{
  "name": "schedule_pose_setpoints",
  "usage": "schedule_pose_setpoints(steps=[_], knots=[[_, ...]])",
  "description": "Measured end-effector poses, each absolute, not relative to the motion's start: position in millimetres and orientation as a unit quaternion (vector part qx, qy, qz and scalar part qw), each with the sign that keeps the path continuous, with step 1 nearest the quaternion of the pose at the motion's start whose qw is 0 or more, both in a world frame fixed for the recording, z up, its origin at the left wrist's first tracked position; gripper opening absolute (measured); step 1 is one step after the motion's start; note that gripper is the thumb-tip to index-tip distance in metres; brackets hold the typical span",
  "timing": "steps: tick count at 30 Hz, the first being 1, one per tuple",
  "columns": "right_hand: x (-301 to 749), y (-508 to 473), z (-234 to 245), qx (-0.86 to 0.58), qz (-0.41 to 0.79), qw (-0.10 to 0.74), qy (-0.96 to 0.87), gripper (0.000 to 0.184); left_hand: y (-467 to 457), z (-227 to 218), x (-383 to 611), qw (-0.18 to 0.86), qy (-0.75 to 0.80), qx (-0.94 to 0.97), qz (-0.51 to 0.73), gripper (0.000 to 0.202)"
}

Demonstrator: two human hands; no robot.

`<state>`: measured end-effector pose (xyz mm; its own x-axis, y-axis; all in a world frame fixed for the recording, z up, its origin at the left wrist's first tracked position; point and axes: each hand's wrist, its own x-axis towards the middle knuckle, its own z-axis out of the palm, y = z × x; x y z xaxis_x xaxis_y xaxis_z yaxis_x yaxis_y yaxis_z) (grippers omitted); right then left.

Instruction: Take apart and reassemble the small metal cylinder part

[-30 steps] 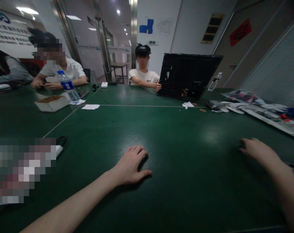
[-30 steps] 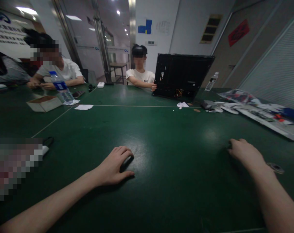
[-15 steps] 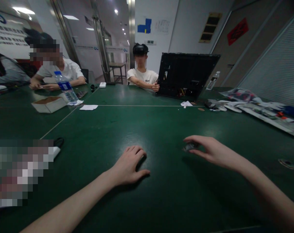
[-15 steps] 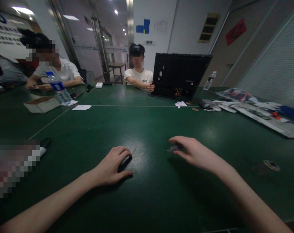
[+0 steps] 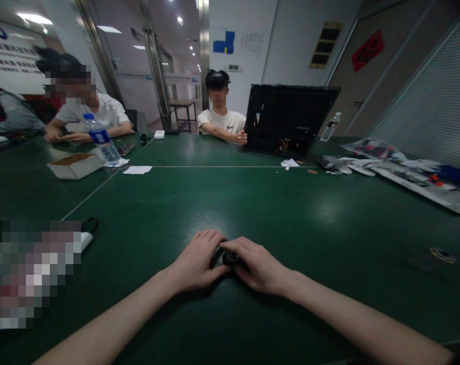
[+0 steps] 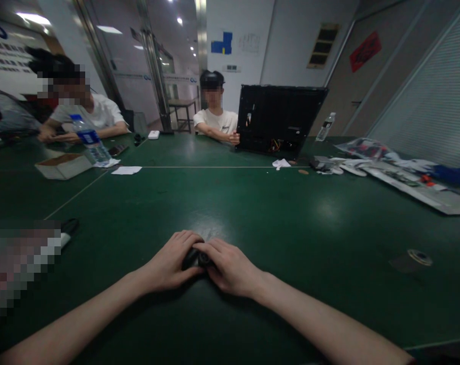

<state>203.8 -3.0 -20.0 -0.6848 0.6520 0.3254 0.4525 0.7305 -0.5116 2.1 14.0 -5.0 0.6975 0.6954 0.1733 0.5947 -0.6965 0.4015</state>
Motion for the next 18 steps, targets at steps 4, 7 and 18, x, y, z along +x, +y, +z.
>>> schedule_pose_setpoints(steps=[4,7,18], knots=[[205,-6,-22,-0.296,0.220,0.272,-0.889,0.063,13,-5,3,0.159,0.349,0.909,0.160,0.030],[205,-6,-23,-0.294,0.225,0.279,-0.886,0.060,11,-3,3,0.163,0.346,0.911,0.157,0.027],[208,-6,-32,-0.320,0.238,0.287,-0.871,0.039,12,0,3,0.204,0.354,0.899,0.159,0.026]])
